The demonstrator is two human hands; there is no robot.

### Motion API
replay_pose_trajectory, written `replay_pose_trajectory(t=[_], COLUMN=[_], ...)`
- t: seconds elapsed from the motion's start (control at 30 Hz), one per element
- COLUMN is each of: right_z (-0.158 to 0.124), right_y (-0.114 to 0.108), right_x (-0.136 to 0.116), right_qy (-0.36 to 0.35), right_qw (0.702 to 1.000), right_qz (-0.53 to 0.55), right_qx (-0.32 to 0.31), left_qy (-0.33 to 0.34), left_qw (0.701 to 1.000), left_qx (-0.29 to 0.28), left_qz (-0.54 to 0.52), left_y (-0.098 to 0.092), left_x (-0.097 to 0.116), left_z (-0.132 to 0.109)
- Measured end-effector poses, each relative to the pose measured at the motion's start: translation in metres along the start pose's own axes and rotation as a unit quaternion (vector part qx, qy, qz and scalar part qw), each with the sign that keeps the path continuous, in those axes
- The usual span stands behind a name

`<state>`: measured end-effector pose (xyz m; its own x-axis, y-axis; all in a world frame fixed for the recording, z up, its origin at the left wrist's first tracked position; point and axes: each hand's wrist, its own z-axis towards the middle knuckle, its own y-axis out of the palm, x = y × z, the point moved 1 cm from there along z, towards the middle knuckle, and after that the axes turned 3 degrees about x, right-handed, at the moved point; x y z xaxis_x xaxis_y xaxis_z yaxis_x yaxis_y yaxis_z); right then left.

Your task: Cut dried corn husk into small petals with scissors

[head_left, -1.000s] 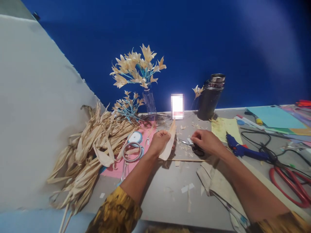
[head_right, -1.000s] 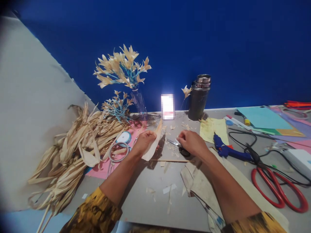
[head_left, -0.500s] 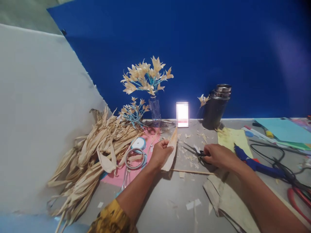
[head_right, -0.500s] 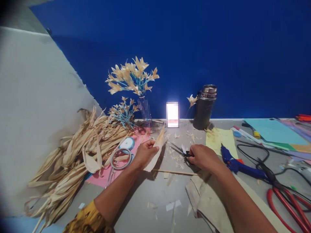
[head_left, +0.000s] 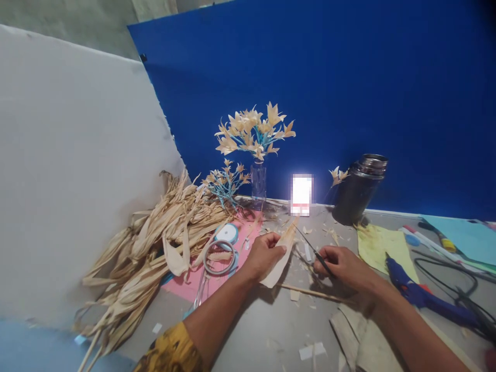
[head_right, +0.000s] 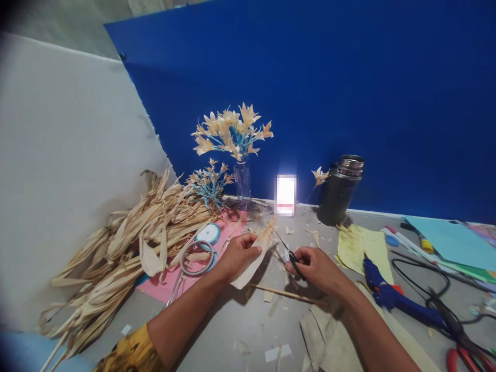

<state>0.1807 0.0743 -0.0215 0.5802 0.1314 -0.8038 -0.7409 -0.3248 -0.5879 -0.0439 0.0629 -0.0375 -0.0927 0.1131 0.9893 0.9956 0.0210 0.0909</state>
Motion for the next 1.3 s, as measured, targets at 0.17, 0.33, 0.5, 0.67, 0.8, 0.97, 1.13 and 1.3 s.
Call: replay_pose_trajectory(t=[0.17, 0.33, 0.5, 0.67, 0.8, 0.97, 1.13, 1.3], right_z=[-0.001, 0.000, 0.000, -0.007, -0.010, -0.010, -0.011, -0.010], right_y=[0.002, 0.000, -0.006, -0.003, 0.003, 0.006, 0.007, 0.007], right_x=[-0.006, 0.002, 0.008, -0.002, -0.007, -0.006, -0.006, -0.006], right_qy=[0.012, 0.007, -0.010, -0.018, -0.014, -0.015, 0.001, 0.002], right_qw=[1.000, 0.999, 0.999, 0.991, 0.991, 0.991, 0.992, 0.994], right_qz=[0.026, 0.041, 0.045, 0.083, 0.058, 0.029, 0.052, 0.017], right_qx=[0.001, 0.002, -0.004, -0.101, -0.123, -0.129, -0.118, -0.109], left_qy=[-0.007, -0.019, -0.046, -0.049, -0.033, -0.045, -0.045, -0.057], left_qw=[0.999, 0.998, 0.995, 0.996, 0.997, 0.994, 0.994, 0.993], left_qx=[-0.033, -0.064, -0.067, -0.041, -0.044, -0.066, -0.071, -0.079], left_qz=[-0.017, 0.006, 0.055, 0.056, 0.059, 0.069, 0.066, 0.071], left_y=[0.004, 0.001, -0.006, -0.007, -0.008, -0.009, -0.009, -0.008], left_x=[0.000, 0.007, 0.020, 0.019, 0.016, 0.016, 0.015, 0.018], left_z=[-0.002, -0.005, -0.007, -0.005, -0.003, -0.004, -0.005, -0.007])
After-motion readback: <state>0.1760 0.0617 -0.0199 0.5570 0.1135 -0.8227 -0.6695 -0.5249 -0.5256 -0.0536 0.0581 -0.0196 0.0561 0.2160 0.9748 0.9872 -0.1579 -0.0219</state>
